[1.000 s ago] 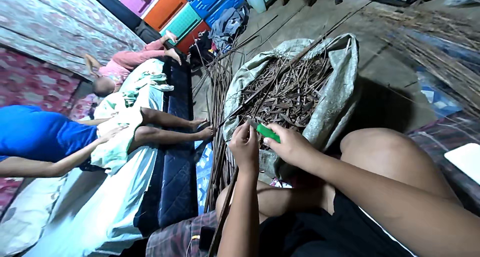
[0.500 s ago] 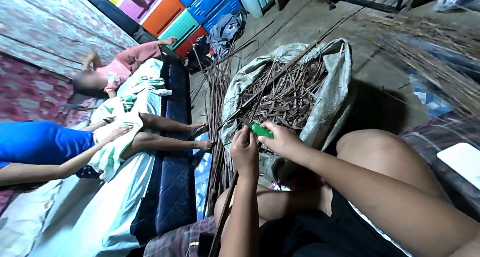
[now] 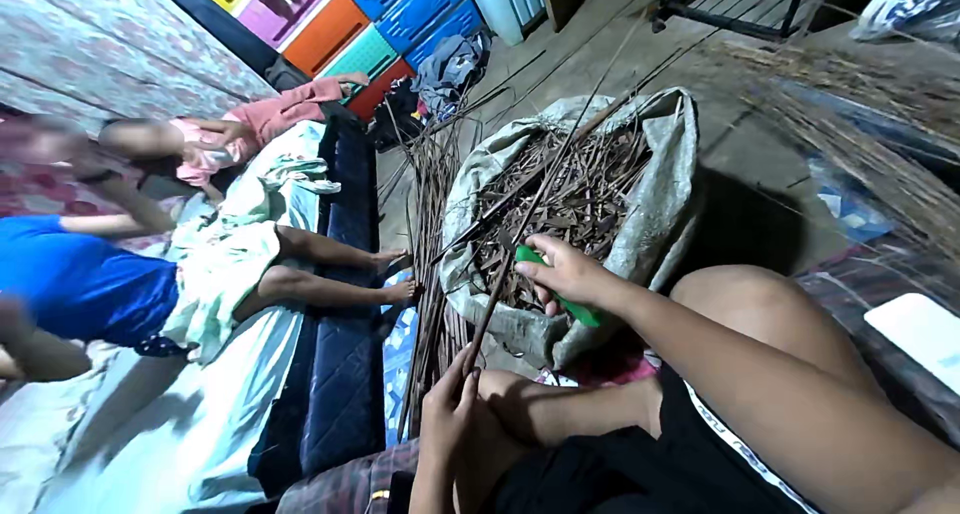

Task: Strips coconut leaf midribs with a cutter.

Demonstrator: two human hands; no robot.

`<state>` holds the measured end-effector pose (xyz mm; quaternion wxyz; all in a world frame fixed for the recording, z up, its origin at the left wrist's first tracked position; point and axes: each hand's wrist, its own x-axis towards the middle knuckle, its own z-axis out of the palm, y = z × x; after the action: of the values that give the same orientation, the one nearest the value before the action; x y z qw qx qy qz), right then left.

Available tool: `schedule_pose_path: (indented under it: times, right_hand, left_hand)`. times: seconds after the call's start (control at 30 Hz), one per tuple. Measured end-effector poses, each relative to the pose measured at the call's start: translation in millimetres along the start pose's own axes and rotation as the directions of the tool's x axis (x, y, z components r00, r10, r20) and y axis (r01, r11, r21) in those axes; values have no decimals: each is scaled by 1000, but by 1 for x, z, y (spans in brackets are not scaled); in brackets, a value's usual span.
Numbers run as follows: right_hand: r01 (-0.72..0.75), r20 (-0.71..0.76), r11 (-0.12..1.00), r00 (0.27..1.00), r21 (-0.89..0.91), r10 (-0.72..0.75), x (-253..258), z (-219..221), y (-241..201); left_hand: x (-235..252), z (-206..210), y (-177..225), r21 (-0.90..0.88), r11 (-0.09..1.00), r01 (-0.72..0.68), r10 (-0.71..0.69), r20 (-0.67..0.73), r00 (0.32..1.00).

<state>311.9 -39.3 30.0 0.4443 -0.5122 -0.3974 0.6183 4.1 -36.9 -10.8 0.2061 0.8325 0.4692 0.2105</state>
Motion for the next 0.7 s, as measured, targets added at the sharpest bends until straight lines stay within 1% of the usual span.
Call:
schedule_pose_path:
  times: [0.07,0.13,0.47,0.6,0.63,0.7]
  right_hand:
    - [20,31,998,999,61,-22,0,2,2]
    - [29,32,992,999,123,-34,0,2,5]
    - [33,-124,961,992,276,1,5,10,10]
    - [37,-150,967,989,252,1,6,10,10]
    - [30,-131,971,991,238,2,5,8,9]
    - [7,-38,982,999,187,0,3,1,6]
  left_hand:
    - [-1,1,-1,16,999,-32,32,-27,999]
    - [-1,0,-1,27,999,-19,20,-22,1000]
    - [-3,4,-1,113,993,-41,51,-85,995]
    - [-4,6,-1,120,991,-58,70,-96,993]
    - [-4,6,-3,118,991,-57,69,-101,993]
    - [-3,4,-7,89,995,-35,43,-90,995]
